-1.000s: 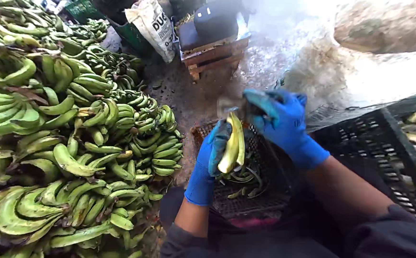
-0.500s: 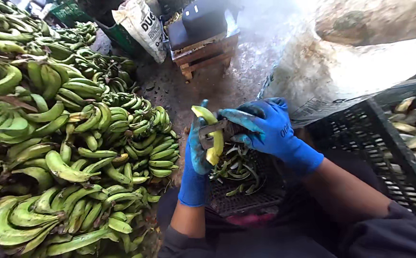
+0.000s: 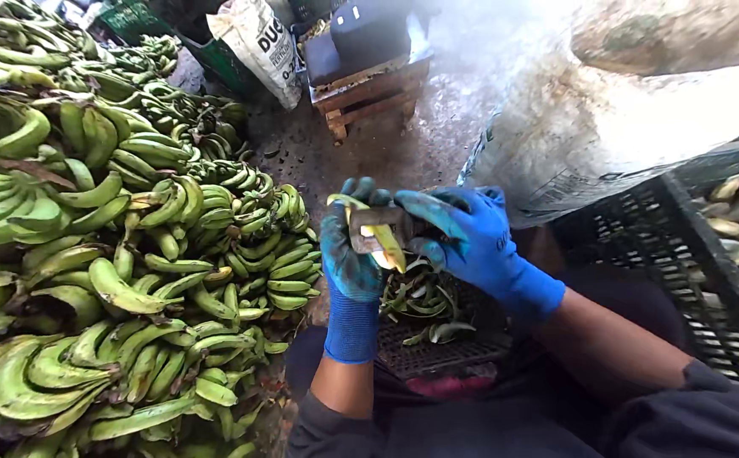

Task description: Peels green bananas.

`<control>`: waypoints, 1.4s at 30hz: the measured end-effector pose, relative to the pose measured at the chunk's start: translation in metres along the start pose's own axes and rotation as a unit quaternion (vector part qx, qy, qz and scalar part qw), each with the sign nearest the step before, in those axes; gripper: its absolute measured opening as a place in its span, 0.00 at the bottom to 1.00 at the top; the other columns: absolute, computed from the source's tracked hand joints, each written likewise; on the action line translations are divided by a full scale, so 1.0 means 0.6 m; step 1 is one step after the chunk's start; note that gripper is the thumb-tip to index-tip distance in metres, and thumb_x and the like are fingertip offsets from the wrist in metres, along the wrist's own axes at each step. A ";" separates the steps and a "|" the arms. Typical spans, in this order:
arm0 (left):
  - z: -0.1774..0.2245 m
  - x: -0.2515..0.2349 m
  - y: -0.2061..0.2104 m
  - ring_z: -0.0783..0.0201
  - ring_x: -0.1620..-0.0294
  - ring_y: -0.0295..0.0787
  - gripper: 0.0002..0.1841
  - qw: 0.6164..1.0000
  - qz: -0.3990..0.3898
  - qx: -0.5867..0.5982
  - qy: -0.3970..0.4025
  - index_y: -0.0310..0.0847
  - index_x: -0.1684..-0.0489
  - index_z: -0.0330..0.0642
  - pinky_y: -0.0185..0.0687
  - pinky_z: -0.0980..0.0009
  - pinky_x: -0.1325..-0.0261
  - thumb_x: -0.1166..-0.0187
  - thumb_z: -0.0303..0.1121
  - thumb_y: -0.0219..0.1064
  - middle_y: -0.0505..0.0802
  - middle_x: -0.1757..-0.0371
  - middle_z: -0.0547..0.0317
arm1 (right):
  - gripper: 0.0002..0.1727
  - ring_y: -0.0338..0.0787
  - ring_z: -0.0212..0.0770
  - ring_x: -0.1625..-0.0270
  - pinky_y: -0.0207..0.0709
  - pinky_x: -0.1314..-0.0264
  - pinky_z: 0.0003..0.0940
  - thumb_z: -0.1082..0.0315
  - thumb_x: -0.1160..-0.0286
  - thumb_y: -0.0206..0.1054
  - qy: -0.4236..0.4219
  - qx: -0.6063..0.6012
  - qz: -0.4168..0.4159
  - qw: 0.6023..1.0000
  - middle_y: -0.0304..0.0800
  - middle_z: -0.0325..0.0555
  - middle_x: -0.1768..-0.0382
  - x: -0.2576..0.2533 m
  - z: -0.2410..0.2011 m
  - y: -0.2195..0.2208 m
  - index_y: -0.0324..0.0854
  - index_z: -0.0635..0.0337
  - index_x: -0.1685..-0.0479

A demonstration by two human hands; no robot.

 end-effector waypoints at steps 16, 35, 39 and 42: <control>-0.009 -0.006 -0.041 0.72 0.72 0.87 0.31 0.993 -0.018 0.058 -0.097 0.82 0.40 0.47 0.87 0.76 0.70 0.13 0.61 0.41 0.91 0.60 0.64 | 0.28 0.87 0.51 0.40 0.69 0.32 0.53 0.36 0.18 0.56 -0.089 0.007 -0.013 0.996 0.90 0.52 0.41 0.013 -0.021 0.010 0.86 0.39 0.32; -0.012 0.010 -0.039 0.66 0.61 0.90 0.17 0.979 0.013 -0.205 -0.001 0.82 0.42 0.45 0.89 0.67 0.57 0.13 0.41 0.51 0.92 0.57 0.56 | 0.29 0.91 0.59 0.45 0.78 0.48 0.64 0.39 0.24 0.61 0.071 -0.048 -0.123 0.989 0.92 0.55 0.42 -0.001 0.046 0.025 0.89 0.45 0.34; -0.021 0.014 -0.036 0.69 0.74 0.88 0.23 0.990 0.002 -0.122 -0.070 0.80 0.36 0.45 0.86 0.76 0.72 0.09 0.49 0.44 0.92 0.65 0.57 | 0.25 0.87 0.44 0.39 0.81 0.37 0.44 0.50 0.18 0.64 0.293 -0.218 -0.070 0.928 0.88 0.49 0.37 -0.003 0.141 0.014 0.83 0.50 0.27; -0.040 -0.002 -0.044 0.65 0.51 0.91 0.21 0.991 -0.048 -0.107 -0.063 0.78 0.32 0.44 0.89 0.69 0.48 0.11 0.45 0.49 0.92 0.48 0.56 | 0.23 0.93 0.42 0.53 0.91 0.57 0.37 0.62 0.14 0.59 0.234 -0.616 -0.129 0.741 0.88 0.51 0.36 0.032 0.098 0.071 0.77 0.62 0.23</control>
Point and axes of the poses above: each hand's wrist, its own x-axis away from the middle knuckle, its own y-axis out of the palm, z = x × y, the point moved 9 cm from there along -x, towards the middle knuckle
